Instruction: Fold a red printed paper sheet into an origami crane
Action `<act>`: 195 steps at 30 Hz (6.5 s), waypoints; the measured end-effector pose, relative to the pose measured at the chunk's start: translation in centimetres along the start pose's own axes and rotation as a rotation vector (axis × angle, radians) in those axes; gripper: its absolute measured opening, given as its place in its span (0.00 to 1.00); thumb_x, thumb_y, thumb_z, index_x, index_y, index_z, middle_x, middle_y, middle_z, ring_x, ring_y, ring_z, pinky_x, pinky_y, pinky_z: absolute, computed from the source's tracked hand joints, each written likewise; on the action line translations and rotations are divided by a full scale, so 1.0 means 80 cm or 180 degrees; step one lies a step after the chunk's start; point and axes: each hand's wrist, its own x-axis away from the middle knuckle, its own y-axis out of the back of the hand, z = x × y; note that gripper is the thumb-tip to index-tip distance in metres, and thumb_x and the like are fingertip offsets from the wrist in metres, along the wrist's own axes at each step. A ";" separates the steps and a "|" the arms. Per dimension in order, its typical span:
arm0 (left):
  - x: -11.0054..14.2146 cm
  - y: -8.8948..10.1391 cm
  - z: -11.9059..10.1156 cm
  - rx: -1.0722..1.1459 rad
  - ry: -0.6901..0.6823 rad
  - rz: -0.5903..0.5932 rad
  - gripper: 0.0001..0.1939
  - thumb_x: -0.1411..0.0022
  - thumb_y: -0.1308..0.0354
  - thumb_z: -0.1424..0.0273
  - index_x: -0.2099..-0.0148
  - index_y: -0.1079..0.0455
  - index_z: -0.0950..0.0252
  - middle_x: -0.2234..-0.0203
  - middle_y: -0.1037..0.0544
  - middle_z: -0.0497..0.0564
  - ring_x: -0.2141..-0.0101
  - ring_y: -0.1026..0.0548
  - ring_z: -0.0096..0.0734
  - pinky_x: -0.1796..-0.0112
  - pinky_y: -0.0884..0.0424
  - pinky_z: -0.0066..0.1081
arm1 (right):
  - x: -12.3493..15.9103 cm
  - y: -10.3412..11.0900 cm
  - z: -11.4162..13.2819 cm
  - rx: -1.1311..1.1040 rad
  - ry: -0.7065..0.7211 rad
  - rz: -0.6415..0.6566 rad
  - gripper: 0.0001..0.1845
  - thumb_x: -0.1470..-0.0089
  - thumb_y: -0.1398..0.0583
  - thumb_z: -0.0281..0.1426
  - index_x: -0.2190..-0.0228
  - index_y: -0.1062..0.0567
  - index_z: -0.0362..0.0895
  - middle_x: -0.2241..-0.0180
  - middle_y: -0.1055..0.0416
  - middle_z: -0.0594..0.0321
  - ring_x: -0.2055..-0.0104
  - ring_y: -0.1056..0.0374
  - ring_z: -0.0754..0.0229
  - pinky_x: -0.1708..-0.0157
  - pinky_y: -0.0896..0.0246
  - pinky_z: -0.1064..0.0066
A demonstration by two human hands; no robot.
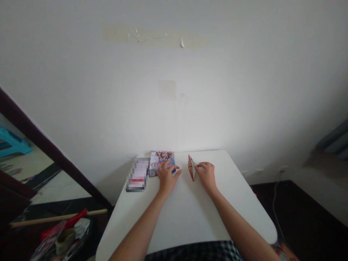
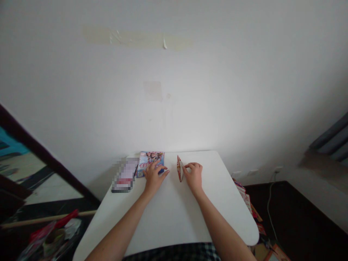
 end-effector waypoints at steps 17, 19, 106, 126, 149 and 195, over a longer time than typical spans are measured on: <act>-0.001 -0.001 0.002 -0.0132 -0.0057 -0.0151 0.09 0.38 0.40 0.61 0.62 0.20 0.56 0.45 0.27 0.55 0.41 0.36 0.51 0.42 0.43 0.55 | 0.001 0.008 0.005 0.0446 0.0740 -0.0127 0.07 0.42 0.39 0.36 0.67 0.21 0.47 0.57 0.29 0.55 0.51 0.36 0.53 0.46 0.45 0.57; -0.001 0.000 0.002 -0.0159 -0.0051 -0.0153 0.09 0.38 0.40 0.61 0.62 0.20 0.57 0.45 0.26 0.55 0.41 0.36 0.51 0.41 0.42 0.54 | 0.005 0.004 0.010 0.0367 0.0782 0.0152 0.07 0.42 0.38 0.36 0.68 0.21 0.48 0.56 0.28 0.56 0.51 0.36 0.53 0.43 0.48 0.55; 0.005 0.007 -0.002 -0.0594 -0.0425 0.0927 0.12 0.38 0.39 0.57 0.52 0.23 0.36 0.36 0.34 0.41 0.34 0.47 0.58 0.43 0.64 0.79 | 0.005 -0.009 -0.004 0.0530 0.0725 0.0994 0.09 0.46 0.34 0.33 0.61 0.18 0.56 0.55 0.28 0.58 0.47 0.39 0.50 0.42 0.49 0.52; 0.003 0.009 -0.001 -0.0720 -0.0357 0.0983 0.12 0.37 0.42 0.54 0.51 0.24 0.32 0.35 0.35 0.42 0.34 0.48 0.59 0.43 0.64 0.80 | -0.010 -0.003 -0.019 0.0258 0.0708 0.1006 0.09 0.42 0.38 0.39 0.67 0.19 0.48 0.59 0.26 0.57 0.51 0.35 0.53 0.48 0.41 0.59; -0.003 0.018 0.010 -0.0753 -0.0573 0.1373 0.17 0.35 0.47 0.51 0.44 0.31 0.30 0.32 0.40 0.44 0.32 0.50 0.60 0.44 0.64 0.80 | -0.019 0.024 -0.018 -0.0075 0.1404 0.1622 0.08 0.53 0.30 0.38 0.67 0.17 0.52 0.60 0.21 0.61 0.53 0.28 0.56 0.45 0.41 0.59; -0.004 0.019 0.005 -0.0656 -0.0468 0.1413 0.17 0.35 0.47 0.50 0.47 0.27 0.35 0.32 0.39 0.44 0.32 0.51 0.58 0.41 0.69 0.76 | -0.020 0.025 -0.019 -0.0125 0.1385 0.1679 0.07 0.54 0.28 0.37 0.70 0.17 0.51 0.61 0.22 0.62 0.55 0.28 0.56 0.47 0.41 0.61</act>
